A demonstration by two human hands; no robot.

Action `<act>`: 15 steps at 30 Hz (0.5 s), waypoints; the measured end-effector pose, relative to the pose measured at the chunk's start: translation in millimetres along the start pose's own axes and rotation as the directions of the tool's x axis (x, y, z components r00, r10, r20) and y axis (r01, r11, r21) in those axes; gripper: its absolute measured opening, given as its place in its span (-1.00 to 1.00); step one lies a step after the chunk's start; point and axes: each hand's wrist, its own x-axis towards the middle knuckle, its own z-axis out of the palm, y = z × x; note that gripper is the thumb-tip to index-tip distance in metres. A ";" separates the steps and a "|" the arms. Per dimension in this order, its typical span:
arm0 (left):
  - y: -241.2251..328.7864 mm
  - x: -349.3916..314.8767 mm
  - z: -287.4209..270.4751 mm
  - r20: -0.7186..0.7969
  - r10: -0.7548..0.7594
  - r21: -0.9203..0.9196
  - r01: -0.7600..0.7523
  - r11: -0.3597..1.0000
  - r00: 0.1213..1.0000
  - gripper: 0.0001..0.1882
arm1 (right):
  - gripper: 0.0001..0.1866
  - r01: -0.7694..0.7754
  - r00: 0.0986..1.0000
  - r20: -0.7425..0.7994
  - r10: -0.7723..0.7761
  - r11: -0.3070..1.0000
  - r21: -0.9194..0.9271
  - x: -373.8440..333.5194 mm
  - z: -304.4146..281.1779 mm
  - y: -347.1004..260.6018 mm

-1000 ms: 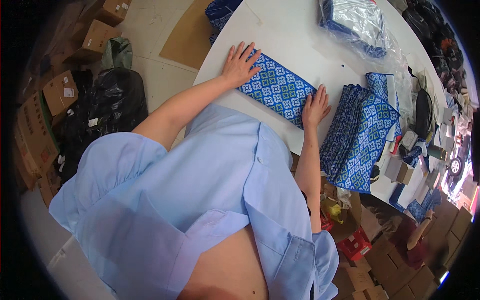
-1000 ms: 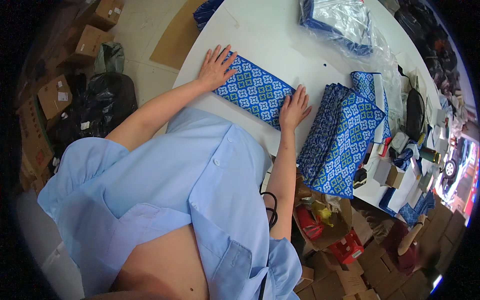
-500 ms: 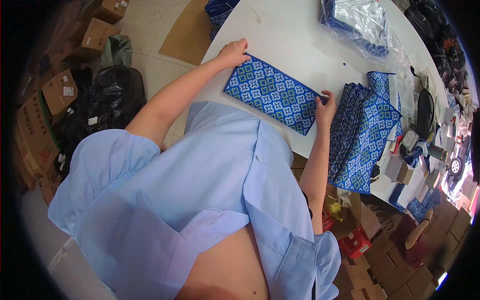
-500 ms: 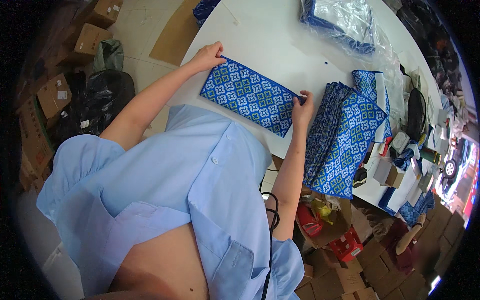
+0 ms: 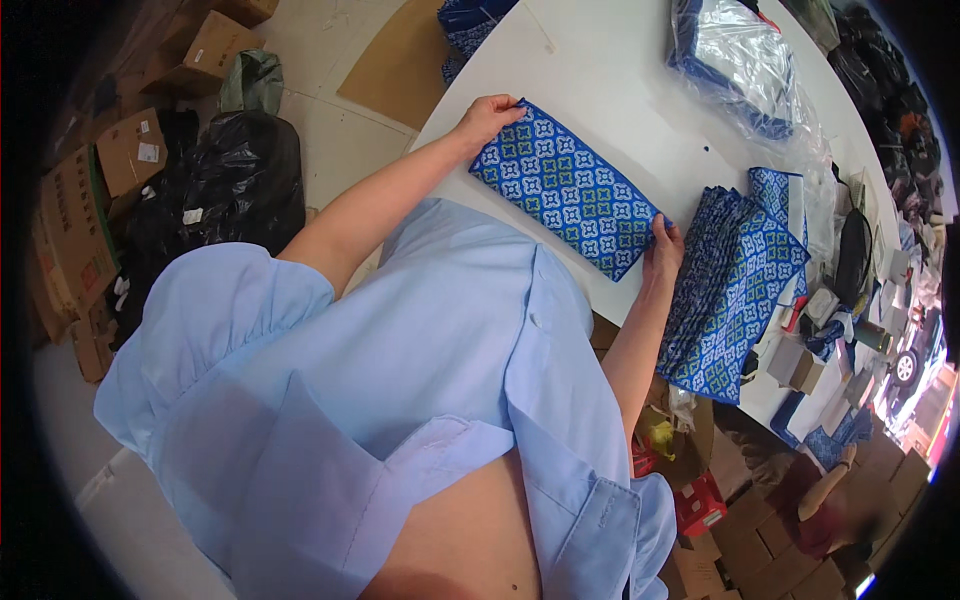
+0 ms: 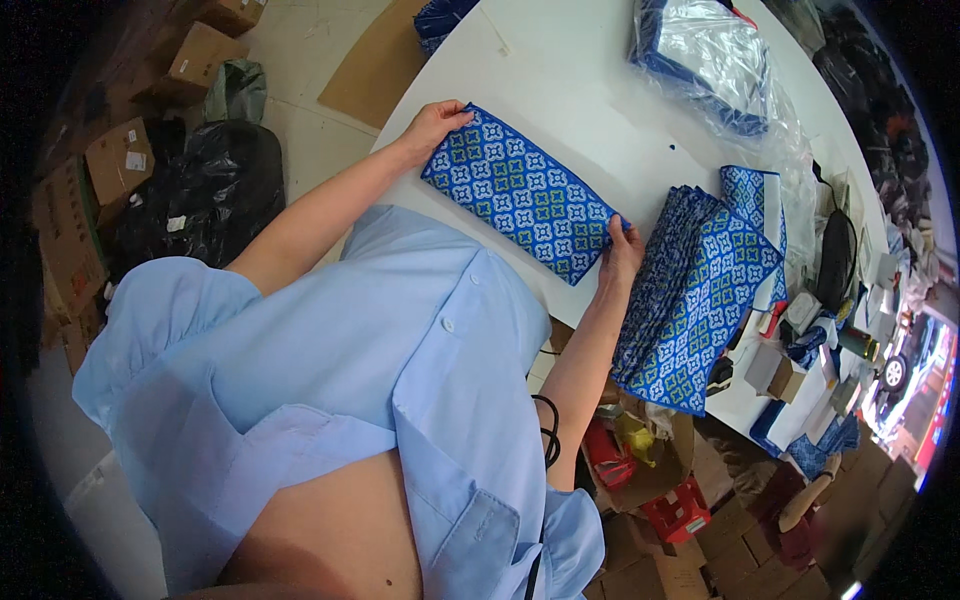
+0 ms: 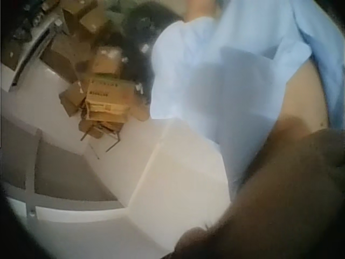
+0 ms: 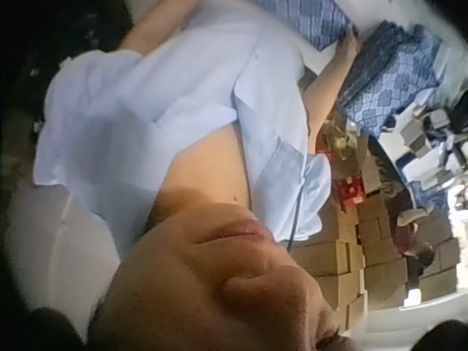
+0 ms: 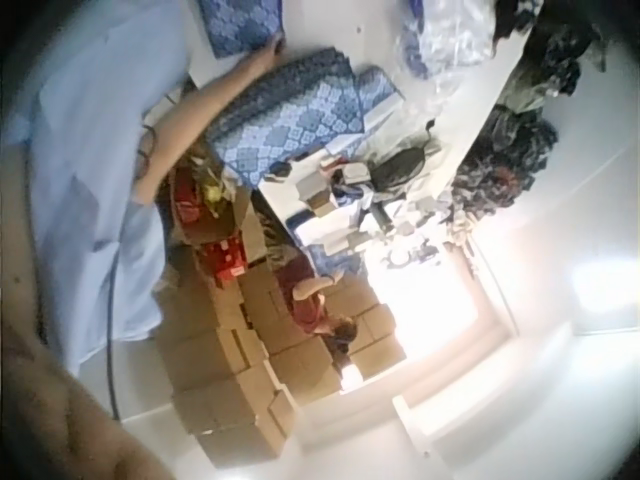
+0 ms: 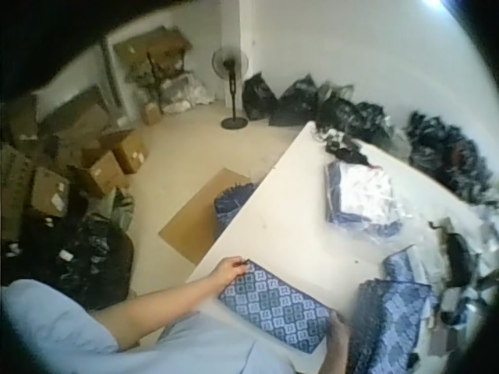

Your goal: Fold fabric patterned bags and organize them onto stacks.

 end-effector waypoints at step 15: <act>-17.8 4.1 7.0 -0.271 0.202 0.626 0.013 0.780 0.941 -0.82 | -0.87 0.403 0.793 -0.105 -0.600 0.647 -0.647 2.9 18.3 28.8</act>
